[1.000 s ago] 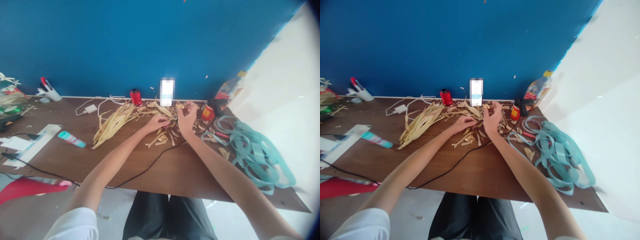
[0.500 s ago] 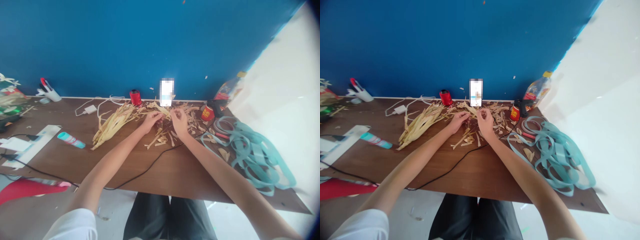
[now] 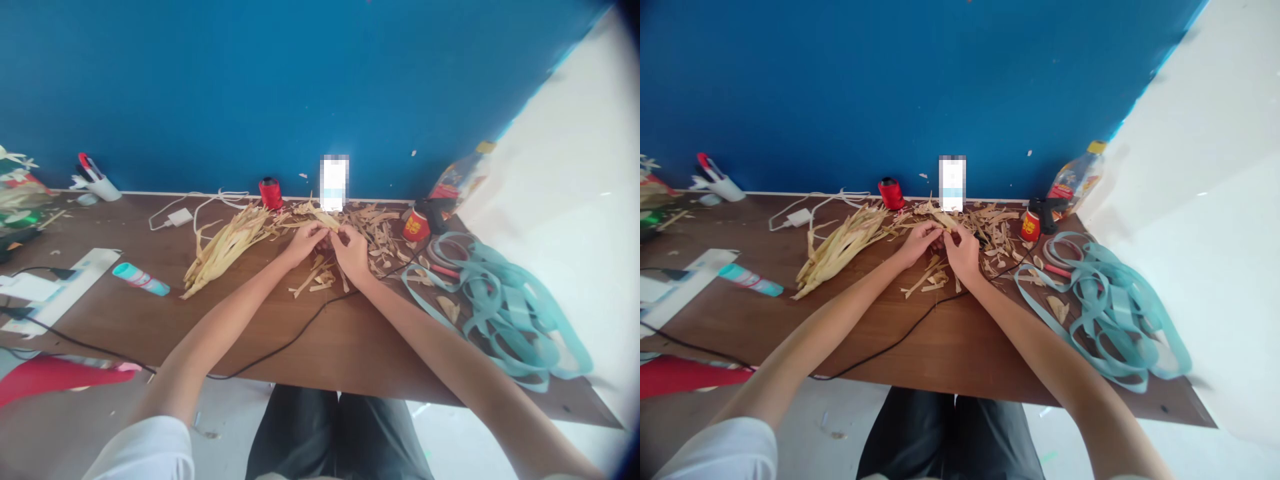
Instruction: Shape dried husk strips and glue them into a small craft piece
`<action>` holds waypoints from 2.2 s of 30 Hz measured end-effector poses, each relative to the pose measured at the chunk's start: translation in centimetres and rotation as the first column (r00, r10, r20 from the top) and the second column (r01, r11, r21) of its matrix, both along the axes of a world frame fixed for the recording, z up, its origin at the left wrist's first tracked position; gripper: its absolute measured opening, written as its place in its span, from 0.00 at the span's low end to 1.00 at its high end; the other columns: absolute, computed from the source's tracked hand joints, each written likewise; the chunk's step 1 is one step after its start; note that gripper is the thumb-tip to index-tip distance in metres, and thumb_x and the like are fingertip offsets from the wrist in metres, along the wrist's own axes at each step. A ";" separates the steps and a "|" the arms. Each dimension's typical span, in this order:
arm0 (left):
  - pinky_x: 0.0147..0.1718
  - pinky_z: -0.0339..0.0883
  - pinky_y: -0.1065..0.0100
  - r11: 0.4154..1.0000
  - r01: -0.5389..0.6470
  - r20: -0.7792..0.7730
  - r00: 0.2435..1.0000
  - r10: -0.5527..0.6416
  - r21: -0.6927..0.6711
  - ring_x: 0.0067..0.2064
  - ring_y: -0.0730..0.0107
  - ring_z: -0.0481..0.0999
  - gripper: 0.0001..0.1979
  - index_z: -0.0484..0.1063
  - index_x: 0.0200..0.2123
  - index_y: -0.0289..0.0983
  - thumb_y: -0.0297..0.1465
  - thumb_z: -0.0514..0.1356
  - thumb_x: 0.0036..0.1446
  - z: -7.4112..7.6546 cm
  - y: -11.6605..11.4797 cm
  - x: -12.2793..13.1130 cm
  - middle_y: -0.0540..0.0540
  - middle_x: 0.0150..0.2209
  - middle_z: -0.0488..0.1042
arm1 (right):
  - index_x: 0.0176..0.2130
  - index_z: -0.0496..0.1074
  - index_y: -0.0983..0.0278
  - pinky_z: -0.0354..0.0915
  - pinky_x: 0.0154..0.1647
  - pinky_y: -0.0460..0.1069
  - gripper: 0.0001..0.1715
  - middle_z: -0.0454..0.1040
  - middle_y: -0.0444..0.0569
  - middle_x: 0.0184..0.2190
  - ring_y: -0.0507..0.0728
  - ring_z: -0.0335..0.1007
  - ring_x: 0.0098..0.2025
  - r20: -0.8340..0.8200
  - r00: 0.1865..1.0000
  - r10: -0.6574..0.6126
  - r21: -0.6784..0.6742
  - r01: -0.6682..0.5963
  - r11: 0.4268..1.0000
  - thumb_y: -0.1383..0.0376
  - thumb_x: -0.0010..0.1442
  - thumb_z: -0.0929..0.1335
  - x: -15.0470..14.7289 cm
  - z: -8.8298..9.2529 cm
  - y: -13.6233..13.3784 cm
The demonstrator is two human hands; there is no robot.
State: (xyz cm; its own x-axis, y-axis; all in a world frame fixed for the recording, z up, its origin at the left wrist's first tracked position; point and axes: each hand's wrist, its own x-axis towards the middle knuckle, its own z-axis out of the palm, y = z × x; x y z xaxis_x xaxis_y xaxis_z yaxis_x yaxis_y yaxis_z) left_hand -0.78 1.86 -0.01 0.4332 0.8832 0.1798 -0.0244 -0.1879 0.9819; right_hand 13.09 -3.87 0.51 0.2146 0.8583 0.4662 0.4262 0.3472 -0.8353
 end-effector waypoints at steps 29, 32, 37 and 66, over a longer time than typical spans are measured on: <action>0.26 0.68 0.71 0.978 -0.009 -0.124 0.992 0.035 0.211 0.26 0.72 0.73 0.15 0.74 0.40 0.32 0.39 0.60 0.55 -0.4 -0.2 0.2 0.46 0.29 0.75 | 0.38 0.73 0.64 0.67 0.42 0.51 0.09 0.77 0.50 0.35 0.57 0.73 0.37 -0.006 0.999 -0.054 0.072 0.054 0.996 0.66 0.57 0.65 1.4 0.0 1.4; 0.27 0.67 0.71 0.978 0.009 -0.146 0.989 0.022 0.211 0.27 0.71 0.74 0.15 0.74 0.38 0.32 0.39 0.59 0.55 -0.3 -0.1 0.2 0.46 0.29 0.75 | 0.36 0.75 0.63 0.67 0.41 0.51 0.10 0.77 0.49 0.35 0.57 0.73 0.38 0.029 1.000 0.003 0.062 -0.005 0.998 0.67 0.56 0.64 1.8 0.1 1.7; 0.29 0.69 0.70 0.974 0.053 -0.214 0.977 -0.005 0.222 0.28 0.70 0.76 0.12 0.73 0.33 0.32 0.37 0.58 0.56 0.0 -0.4 0.2 0.46 0.29 0.75 | 0.35 0.76 0.62 0.66 0.42 0.51 0.11 0.76 0.49 0.35 0.57 0.72 0.38 0.161 0.985 0.068 0.123 -0.089 0.988 0.69 0.57 0.64 2.6 0.1 2.2; 0.33 0.69 0.70 0.962 0.094 -0.273 0.962 -0.022 0.255 0.30 0.70 0.76 0.06 0.71 0.31 0.32 0.27 0.55 0.53 -0.6 -0.2 0.4 0.47 0.29 0.74 | 0.30 0.74 0.62 0.63 0.43 0.54 0.13 0.71 0.49 0.32 0.58 0.66 0.38 0.442 0.826 0.349 -0.102 -0.341 0.935 0.69 0.57 0.61 4.5 0.3 4.0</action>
